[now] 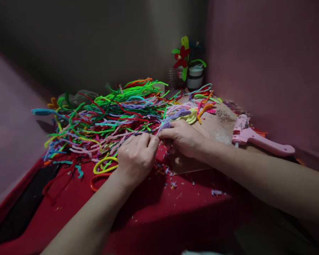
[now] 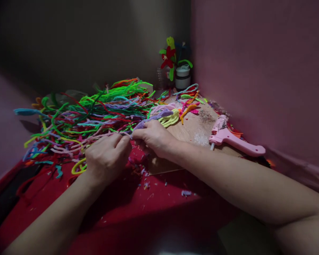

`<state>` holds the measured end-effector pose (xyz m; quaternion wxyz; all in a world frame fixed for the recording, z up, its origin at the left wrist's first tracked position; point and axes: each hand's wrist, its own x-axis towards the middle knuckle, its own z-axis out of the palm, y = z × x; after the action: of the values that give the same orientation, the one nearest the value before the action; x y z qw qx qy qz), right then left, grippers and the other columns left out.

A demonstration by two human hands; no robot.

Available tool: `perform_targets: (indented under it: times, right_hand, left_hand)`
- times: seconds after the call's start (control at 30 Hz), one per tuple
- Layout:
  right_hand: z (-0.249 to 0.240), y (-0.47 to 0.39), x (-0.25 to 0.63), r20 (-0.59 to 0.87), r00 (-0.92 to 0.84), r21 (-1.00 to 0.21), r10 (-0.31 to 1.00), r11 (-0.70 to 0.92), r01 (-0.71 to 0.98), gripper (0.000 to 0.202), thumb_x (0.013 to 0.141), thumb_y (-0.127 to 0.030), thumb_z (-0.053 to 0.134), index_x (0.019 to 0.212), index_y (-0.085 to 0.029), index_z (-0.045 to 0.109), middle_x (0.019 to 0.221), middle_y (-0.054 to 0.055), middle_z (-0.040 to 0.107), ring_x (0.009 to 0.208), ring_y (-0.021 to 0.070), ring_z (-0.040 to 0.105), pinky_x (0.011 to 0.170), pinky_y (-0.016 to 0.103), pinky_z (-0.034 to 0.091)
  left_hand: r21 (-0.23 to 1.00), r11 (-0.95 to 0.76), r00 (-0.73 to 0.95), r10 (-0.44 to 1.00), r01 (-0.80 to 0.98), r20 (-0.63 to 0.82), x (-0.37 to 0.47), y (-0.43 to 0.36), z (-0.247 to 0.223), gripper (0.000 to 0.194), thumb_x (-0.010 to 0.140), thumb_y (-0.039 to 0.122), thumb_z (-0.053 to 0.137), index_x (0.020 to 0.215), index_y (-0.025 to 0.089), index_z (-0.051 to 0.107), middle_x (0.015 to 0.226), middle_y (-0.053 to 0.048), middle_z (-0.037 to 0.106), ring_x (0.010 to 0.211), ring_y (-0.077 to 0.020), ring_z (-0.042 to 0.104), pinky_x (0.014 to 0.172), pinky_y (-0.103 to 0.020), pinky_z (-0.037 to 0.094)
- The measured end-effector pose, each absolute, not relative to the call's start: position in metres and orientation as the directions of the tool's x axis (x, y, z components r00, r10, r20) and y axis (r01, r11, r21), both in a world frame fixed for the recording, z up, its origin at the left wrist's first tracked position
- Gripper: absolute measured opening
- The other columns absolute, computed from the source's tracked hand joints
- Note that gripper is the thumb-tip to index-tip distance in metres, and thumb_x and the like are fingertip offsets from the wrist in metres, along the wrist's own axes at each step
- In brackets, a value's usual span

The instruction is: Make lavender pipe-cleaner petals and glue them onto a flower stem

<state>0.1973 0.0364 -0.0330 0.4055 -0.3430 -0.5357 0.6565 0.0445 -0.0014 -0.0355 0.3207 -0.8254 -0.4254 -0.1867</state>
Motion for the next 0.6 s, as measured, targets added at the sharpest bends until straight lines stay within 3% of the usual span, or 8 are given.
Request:
perform_targets:
  times: [0.1,0.17,0.27,0.33,0.47,0.53,0.6]
  right_hand:
    - [-0.033,0.036,0.198,0.095,-0.420,-0.986,0.903,0.028,-0.163,0.011,0.066,-0.016,0.056,0.056,-0.015,0.051,0.046,-0.006,0.044,0.040,0.0058,0.037,0.039,0.020,0.028]
    - [-0.031,0.035,0.200,0.145,-0.399,-0.989,0.905,0.115,-0.098,0.011,0.066,-0.014,0.055,0.056,-0.014,0.052,0.046,-0.006,0.044,0.043,0.0055,0.038,0.041,0.020,0.028]
    - [-0.027,0.034,0.202,0.174,-0.404,-0.983,0.898,0.183,-0.016,0.013,0.068,-0.011,0.052,0.055,-0.014,0.052,0.047,-0.006,0.045,0.045,0.0055,0.039,0.045,0.020,0.030]
    - [-0.027,0.034,0.202,0.210,-0.431,-0.973,0.878,0.233,0.000,0.012,0.068,-0.011,0.052,0.056,-0.014,0.053,0.050,-0.005,0.048,0.049,0.0058,0.041,0.049,0.020,0.032]
    - [-0.030,0.035,0.202,0.295,-0.478,-0.936,0.827,0.352,0.030,0.012,0.070,-0.013,0.051,0.059,-0.013,0.054,0.055,-0.004,0.050,0.054,0.0068,0.042,0.052,0.021,0.033]
    - [-0.032,0.035,0.201,0.328,-0.428,-0.908,0.842,0.406,0.103,0.012,0.069,-0.015,0.052,0.058,-0.014,0.053,0.053,-0.004,0.046,0.054,0.0070,0.039,0.052,0.021,0.030]
    - [-0.034,0.035,0.200,0.359,-0.352,-0.876,0.865,0.442,0.193,0.012,0.068,-0.016,0.053,0.056,-0.014,0.051,0.052,-0.005,0.042,0.054,0.0073,0.037,0.051,0.022,0.028]
  left_hand:
    - [-0.151,-0.450,0.443,0.662,0.880,0.604,0.046,0.001,-0.032,0.020,0.085,0.022,0.045,0.073,0.019,0.061,0.066,-0.004,0.057,0.062,-0.0162,0.053,0.061,-0.028,0.037]
    - [0.147,-0.503,0.355,0.760,0.852,0.544,0.045,0.002,-0.025,0.017,0.083,0.025,0.048,0.079,0.018,0.063,0.078,-0.006,0.062,0.074,-0.0178,0.058,0.070,-0.028,0.042]
    - [0.650,-0.398,0.248,0.917,0.648,0.314,0.038,0.005,-0.013,0.024,0.084,0.033,0.049,0.094,0.018,0.066,0.094,-0.006,0.068,0.089,-0.0201,0.061,0.080,-0.029,0.044]
    - [0.825,-0.255,0.267,0.955,0.505,0.131,0.032,0.006,-0.008,0.029,0.086,0.037,0.047,0.094,0.018,0.068,0.093,-0.006,0.070,0.088,-0.0203,0.062,0.080,-0.029,0.045]
    - [0.884,-0.120,0.360,0.931,0.452,-0.058,0.030,0.005,-0.006,0.026,0.082,0.035,0.052,0.074,0.016,0.067,0.072,-0.004,0.069,0.066,-0.0164,0.062,0.066,-0.026,0.047]
    - [0.833,-0.160,0.317,0.948,0.530,-0.019,0.035,0.003,-0.010,0.024,0.080,0.033,0.053,0.066,0.017,0.063,0.060,-0.002,0.065,0.053,-0.0137,0.056,0.056,-0.024,0.043]
    - [0.678,-0.272,0.242,0.960,0.683,0.141,0.040,0.001,-0.017,0.021,0.079,0.030,0.053,0.065,0.018,0.062,0.055,-0.001,0.061,0.050,-0.0133,0.053,0.053,-0.024,0.040]
